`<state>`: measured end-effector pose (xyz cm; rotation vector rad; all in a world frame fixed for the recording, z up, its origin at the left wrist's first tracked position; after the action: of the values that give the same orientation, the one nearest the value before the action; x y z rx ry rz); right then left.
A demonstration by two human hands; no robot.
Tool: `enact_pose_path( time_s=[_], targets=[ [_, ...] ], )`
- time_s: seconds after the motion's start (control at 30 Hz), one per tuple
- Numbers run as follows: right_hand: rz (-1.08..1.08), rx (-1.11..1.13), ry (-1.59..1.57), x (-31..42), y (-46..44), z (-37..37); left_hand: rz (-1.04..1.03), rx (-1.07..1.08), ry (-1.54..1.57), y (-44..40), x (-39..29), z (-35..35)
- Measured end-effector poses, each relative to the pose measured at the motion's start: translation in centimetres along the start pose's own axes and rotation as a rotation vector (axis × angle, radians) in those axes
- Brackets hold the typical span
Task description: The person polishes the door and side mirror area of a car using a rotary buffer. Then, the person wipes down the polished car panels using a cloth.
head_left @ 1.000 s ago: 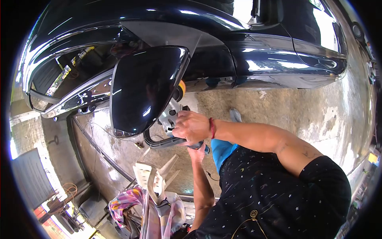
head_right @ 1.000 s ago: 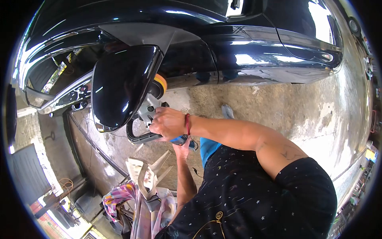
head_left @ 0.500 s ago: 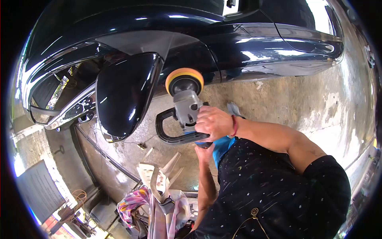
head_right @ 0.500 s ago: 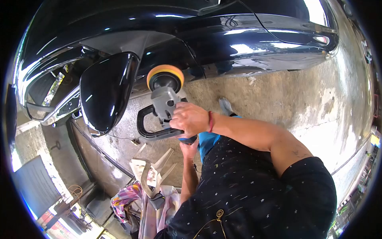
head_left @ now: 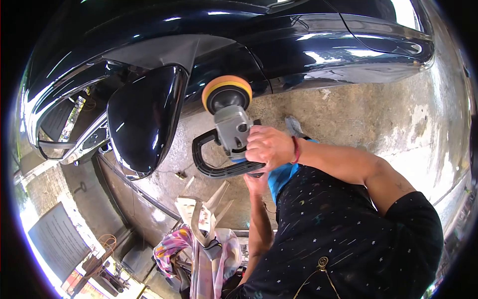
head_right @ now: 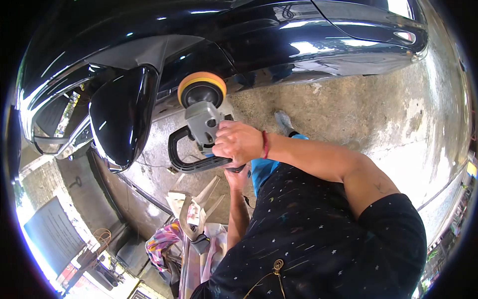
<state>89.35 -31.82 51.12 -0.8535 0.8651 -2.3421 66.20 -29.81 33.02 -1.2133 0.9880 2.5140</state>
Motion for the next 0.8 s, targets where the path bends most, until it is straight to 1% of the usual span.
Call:
enact_pose_path(
  time_s=[0.07,0.1,0.13,0.2,0.23,0.27,0.33,0.37,0.47,0.53,0.57,0.6,0.63,0.7,0.8],
  targets=[
    [0.017,-0.017,0.003,-0.5,-1.6,-1.4,0.008,-0.064,0.003,-1.1,0.8,1.2],
    [0.041,-0.008,-0.005,-0.8,-2.2,-2.2,-0.101,-0.082,-0.069,-2.3,1.9,1.8],
    [0.063,0.001,-0.014,-1.1,-2.9,-3.1,-0.098,-0.082,-0.066,-2.8,2.0,2.3],
    [0.074,-0.001,0.009,-1.6,-4.2,-4.8,-0.215,-0.217,-0.092,-3.6,1.8,3.7],
    [0.104,-0.052,0.007,-1.7,-4.9,-5.5,-0.161,-0.165,-0.078,-4.6,3.1,4.3],
    [0.134,-0.103,0.006,-1.9,-5.6,-6.0,-0.159,-0.161,-0.075,-5.4,4.3,5.0],
    [0.141,-0.111,0.007,-2.5,-6.7,-7.4,-0.328,-0.263,-0.282,-5.9,3.2,6.2],
    [0.150,-0.099,0.005,-2.6,-7.2,-8.1,-0.217,-0.288,-0.131,-5.9,3.4,6.7],
    [0.157,-0.085,-0.002,-3.0,-8.4,-9.6,-0.182,-0.274,-0.097,-7.7,5.6,8.3],
    [0.175,-0.077,0.035,-3.1,-8.9,-10.8,-0.202,-0.275,-0.083,-8.6,7.2,9.5],
    [0.186,-0.037,0.069,-3.2,-9.2,-11.6,-0.167,-0.226,-0.120,-9.3,8.6,10.0],
    [0.182,-0.036,0.069,-3.3,-9.4,-12.2,-0.131,-0.176,-0.157,-9.6,8.5,10.2],
    [0.187,-0.033,0.071,-3.4,-9.7,-12.7,-0.131,-0.171,-0.156,-9.6,8.3,10.4],
    [0.189,-0.028,0.076,-3.6,-10.2,-13.4,-0.128,-0.256,-0.077,-9.5,7.8,11.1],
    [0.203,-0.060,0.067,-3.6,-10.7,-13.8,-0.084,-0.206,-0.073,-9.5,7.0,11.5]
  ],
)
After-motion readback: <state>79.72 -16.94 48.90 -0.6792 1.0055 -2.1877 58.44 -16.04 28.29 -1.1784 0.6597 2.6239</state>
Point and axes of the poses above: each hand's wrist, its own y-axis away from the middle knuckle, its own z-axis out of the back of the hand, x = y × z, the point moved 4 cm from there along -y, towards the middle knuckle, and after that the axes turned 15 degrees about z, right-handed, at the moved point
